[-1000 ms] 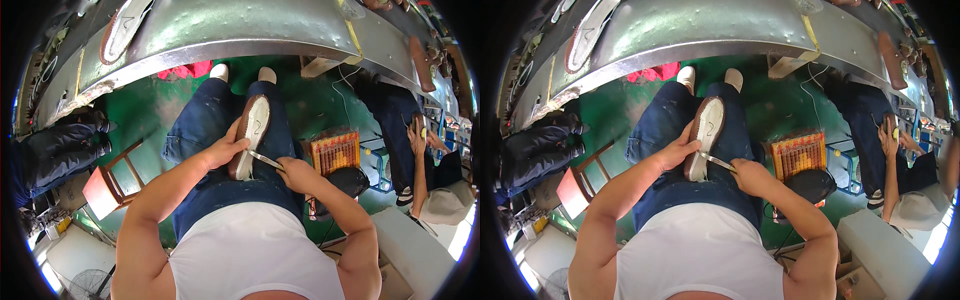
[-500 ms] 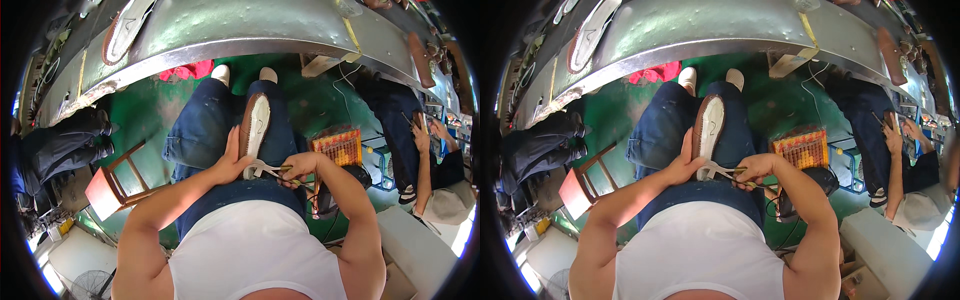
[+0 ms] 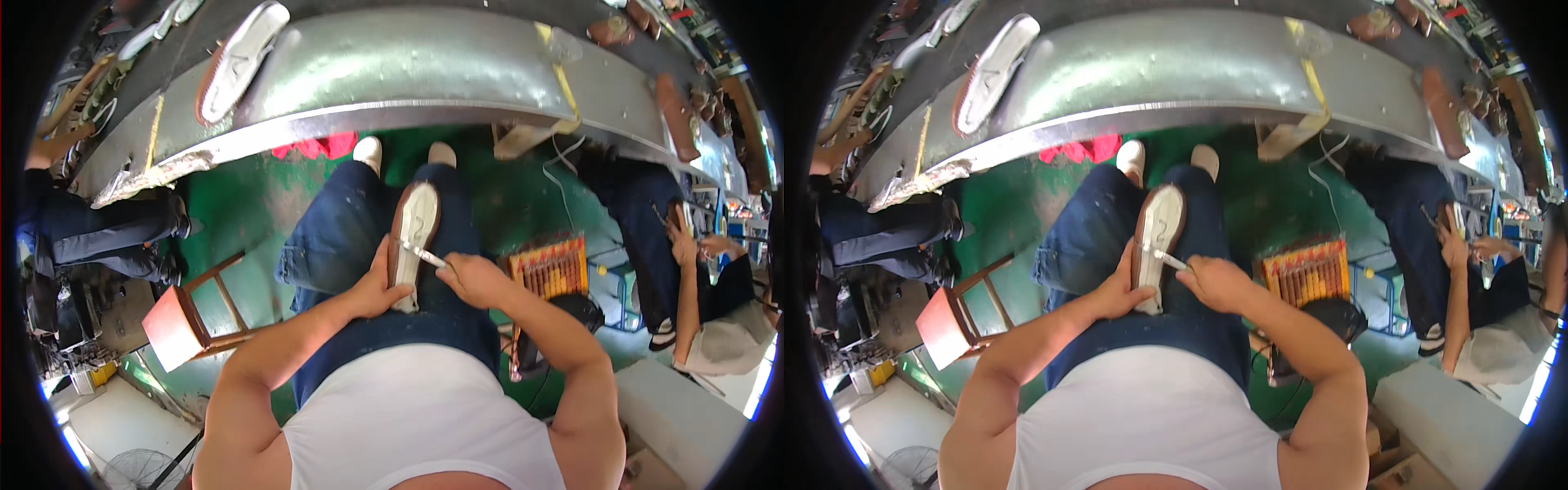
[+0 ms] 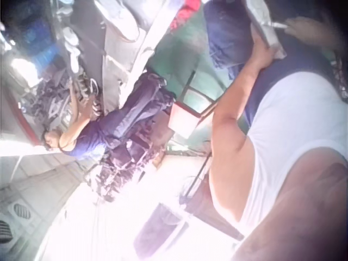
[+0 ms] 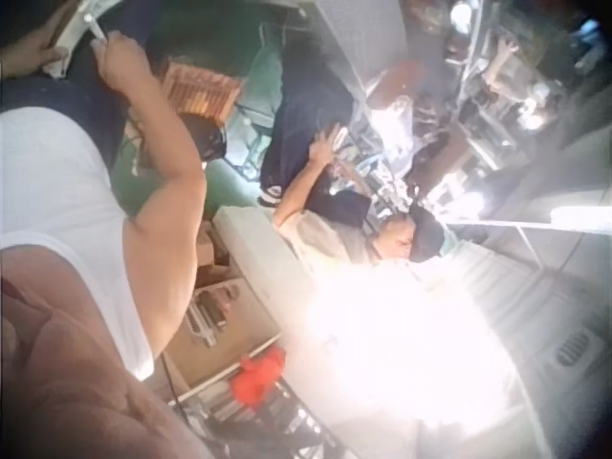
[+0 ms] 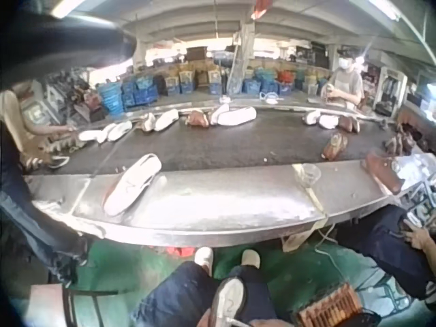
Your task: Manually scraping and preparing the bottom edges of shoes picked from a conveyor belt using a handheld tool.
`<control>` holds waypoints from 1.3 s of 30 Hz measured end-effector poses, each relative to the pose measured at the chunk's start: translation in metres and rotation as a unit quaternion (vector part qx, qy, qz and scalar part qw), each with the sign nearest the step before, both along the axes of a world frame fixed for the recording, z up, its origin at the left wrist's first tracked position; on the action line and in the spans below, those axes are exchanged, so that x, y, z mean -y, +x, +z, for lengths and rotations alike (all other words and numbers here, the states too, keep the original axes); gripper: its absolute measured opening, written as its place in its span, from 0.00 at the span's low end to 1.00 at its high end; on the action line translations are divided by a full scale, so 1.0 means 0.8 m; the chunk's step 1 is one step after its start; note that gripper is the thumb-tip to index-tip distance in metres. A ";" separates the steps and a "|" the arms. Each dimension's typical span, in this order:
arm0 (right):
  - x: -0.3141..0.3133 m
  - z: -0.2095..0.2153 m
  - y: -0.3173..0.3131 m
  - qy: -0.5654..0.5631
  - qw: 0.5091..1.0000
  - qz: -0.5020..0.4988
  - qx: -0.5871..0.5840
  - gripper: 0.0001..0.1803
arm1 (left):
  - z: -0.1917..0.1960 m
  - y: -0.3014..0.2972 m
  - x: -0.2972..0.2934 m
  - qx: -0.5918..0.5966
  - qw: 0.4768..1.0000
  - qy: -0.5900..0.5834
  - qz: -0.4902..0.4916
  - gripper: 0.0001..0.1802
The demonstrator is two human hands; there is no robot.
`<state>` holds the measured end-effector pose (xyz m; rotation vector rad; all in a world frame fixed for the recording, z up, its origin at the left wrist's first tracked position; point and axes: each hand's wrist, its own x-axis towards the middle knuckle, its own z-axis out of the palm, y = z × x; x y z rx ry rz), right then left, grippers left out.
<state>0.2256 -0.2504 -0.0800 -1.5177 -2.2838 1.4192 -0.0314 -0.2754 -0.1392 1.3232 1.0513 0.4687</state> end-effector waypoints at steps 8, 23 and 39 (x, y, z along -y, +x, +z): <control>0.011 -0.032 0.040 -0.105 0.958 -0.203 -0.172 0.21 | 0.170 -0.056 -0.048 0.347 0.890 -0.260 0.142 0.49; -0.017 -0.066 0.034 -0.184 0.959 -0.160 -0.144 0.24 | 0.215 -0.006 -0.596 -0.546 0.552 0.630 -0.036 0.24; -0.012 -0.080 0.042 -0.191 0.954 -0.157 -0.172 0.23 | 0.291 -0.210 -0.471 -0.106 0.983 0.027 0.150 0.29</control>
